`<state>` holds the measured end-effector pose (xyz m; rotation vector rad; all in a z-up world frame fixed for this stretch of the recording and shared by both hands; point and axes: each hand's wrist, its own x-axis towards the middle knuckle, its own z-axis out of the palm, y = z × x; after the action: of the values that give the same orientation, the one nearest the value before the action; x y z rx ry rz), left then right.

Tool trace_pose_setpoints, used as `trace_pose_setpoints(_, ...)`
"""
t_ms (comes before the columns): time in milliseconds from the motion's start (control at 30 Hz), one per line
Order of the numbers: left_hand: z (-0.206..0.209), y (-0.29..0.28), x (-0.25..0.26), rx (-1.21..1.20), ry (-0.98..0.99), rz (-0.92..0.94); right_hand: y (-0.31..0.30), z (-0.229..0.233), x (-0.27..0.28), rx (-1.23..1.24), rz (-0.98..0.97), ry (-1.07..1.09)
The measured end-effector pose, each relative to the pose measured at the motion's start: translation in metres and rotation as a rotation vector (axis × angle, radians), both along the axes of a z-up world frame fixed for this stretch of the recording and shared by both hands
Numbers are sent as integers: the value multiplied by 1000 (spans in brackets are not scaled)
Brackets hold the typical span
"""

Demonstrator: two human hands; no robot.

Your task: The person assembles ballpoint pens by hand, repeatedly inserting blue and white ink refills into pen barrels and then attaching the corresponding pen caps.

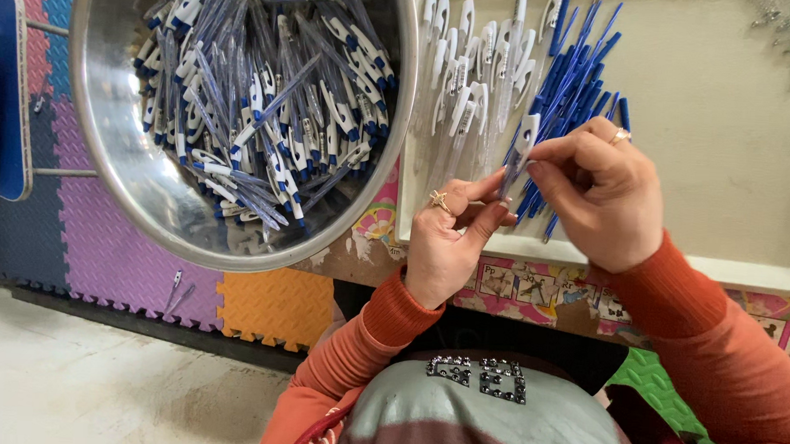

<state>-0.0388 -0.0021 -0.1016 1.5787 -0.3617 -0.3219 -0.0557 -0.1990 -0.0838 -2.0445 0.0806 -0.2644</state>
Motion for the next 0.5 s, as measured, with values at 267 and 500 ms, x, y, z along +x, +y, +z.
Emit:
trace_pose_setpoints(267, 6, 8, 8, 120, -30, -8, -32, 16, 10, 118, 79, 262)
trace_pose_setpoints(500, 14, 5, 4, 346, -397, -46, -25, 4, 9, 651, -36, 314)
